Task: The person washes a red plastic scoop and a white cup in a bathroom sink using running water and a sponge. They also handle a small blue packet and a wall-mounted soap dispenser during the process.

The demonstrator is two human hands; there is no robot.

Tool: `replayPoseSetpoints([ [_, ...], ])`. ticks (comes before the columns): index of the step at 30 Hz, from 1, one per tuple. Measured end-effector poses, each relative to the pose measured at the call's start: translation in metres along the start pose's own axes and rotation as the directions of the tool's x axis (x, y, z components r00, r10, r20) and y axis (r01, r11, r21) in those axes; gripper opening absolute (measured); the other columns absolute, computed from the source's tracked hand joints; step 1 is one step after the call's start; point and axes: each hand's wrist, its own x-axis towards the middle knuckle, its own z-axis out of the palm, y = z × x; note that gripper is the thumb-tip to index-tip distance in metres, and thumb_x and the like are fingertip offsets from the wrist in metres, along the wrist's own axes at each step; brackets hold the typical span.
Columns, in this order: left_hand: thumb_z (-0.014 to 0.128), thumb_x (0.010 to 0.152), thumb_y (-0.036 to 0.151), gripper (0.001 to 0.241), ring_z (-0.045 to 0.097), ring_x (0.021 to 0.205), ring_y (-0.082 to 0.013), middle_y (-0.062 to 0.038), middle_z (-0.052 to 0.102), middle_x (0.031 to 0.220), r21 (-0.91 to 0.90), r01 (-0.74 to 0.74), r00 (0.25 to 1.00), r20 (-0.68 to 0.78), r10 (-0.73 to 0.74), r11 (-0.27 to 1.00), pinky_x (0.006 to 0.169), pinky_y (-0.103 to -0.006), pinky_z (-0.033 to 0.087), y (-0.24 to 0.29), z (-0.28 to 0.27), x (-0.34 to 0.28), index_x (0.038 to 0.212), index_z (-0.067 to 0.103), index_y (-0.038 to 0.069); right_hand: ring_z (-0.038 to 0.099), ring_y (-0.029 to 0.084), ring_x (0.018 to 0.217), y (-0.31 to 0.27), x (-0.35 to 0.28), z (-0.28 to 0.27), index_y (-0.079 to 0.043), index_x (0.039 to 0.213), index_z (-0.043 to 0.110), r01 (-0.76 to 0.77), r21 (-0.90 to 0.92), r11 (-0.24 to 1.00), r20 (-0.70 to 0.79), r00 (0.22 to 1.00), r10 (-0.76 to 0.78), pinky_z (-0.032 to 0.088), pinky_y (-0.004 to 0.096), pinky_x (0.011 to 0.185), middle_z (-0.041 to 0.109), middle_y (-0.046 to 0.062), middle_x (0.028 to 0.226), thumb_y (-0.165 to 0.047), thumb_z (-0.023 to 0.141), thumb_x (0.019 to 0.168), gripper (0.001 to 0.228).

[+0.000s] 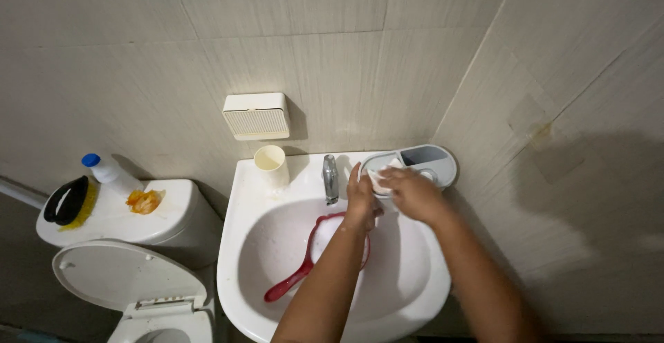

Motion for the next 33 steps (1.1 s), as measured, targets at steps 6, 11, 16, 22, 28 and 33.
replayPoseSetpoints([
  [6, 0.038, 0.107, 0.033, 0.049, 0.045, 0.059, -0.0206, -0.012, 0.058, 0.088, 0.105, -0.145, 0.989, -0.006, 0.146, 0.984, 0.042, -0.0347, 0.037, -0.006, -0.002, 0.007, 0.156, 0.040, 0.029, 0.063, 0.031, 0.120, 0.034, 0.035, 0.021, -0.011, 0.116, 0.075, 0.037, -0.166, 0.985, -0.193, 0.979, -0.070, 0.042, 0.043, 0.118, 0.070, 0.011, 0.126, -0.005, 0.065, 0.089, 0.029],
  [11, 0.038, 0.108, 0.033, 0.051, 0.054, 0.080, -0.0151, -0.003, 0.053, 0.108, 0.140, -0.180, 0.983, 0.047, 0.175, 0.974, 0.054, -0.0376, 0.054, -0.020, -0.014, 0.028, 0.158, 0.031, 0.032, 0.062, 0.031, 0.117, -0.010, 0.041, 0.025, -0.014, 0.105, 0.078, -0.101, -0.193, 0.976, -0.375, 0.927, 0.021, 0.047, 0.047, 0.100, 0.067, 0.010, 0.121, -0.008, 0.068, 0.086, 0.023],
  [16, 0.035, 0.103, 0.037, 0.054, 0.061, 0.089, -0.0241, -0.011, 0.059, 0.124, 0.164, -0.047, 0.999, 0.034, 0.042, 0.985, 0.061, -0.0420, 0.054, -0.006, -0.008, 0.017, 0.157, 0.026, 0.036, 0.057, 0.027, 0.116, -0.013, 0.023, 0.008, -0.020, 0.102, 0.081, 0.036, -0.180, 0.983, -0.363, 0.927, -0.100, 0.038, 0.048, 0.098, 0.066, 0.006, 0.114, -0.015, 0.075, 0.077, 0.026],
  [22, 0.034, 0.102, 0.040, 0.054, 0.060, 0.103, -0.0316, -0.015, 0.058, 0.137, 0.234, -0.054, 0.999, 0.010, 0.053, 0.971, 0.067, -0.0503, 0.052, 0.001, -0.005, 0.016, 0.155, 0.029, 0.033, 0.056, 0.026, 0.115, -0.021, 0.019, -0.022, -0.025, 0.101, 0.082, -0.043, -0.280, 0.959, -0.141, 0.990, 0.003, 0.035, 0.050, 0.097, 0.065, 0.003, 0.107, -0.021, 0.077, 0.077, 0.026],
  [28, 0.033, 0.108, 0.049, 0.056, 0.048, 0.138, -0.0401, -0.020, 0.044, 0.157, 0.311, -0.320, 0.947, 0.099, 0.305, 0.895, 0.100, -0.0573, 0.053, -0.018, -0.015, 0.041, 0.160, 0.025, 0.031, 0.057, 0.029, 0.118, -0.008, 0.053, 0.011, -0.018, 0.099, 0.080, -0.159, -0.412, 0.897, -0.362, 0.932, -0.001, 0.040, 0.050, 0.099, 0.065, 0.008, 0.112, -0.021, 0.076, 0.082, 0.017],
  [33, 0.031, 0.108, 0.050, 0.056, 0.045, 0.140, -0.0308, -0.016, 0.045, 0.156, 0.049, -0.226, 0.969, 0.114, 0.219, 0.973, 0.105, -0.0417, 0.045, -0.023, -0.010, 0.051, 0.159, 0.025, 0.029, 0.057, 0.030, 0.112, -0.023, 0.039, 0.020, -0.023, 0.102, 0.081, -0.036, -0.195, 0.980, -0.434, 0.899, -0.054, 0.040, 0.049, 0.094, 0.065, 0.006, 0.110, -0.018, 0.076, 0.080, 0.023],
])
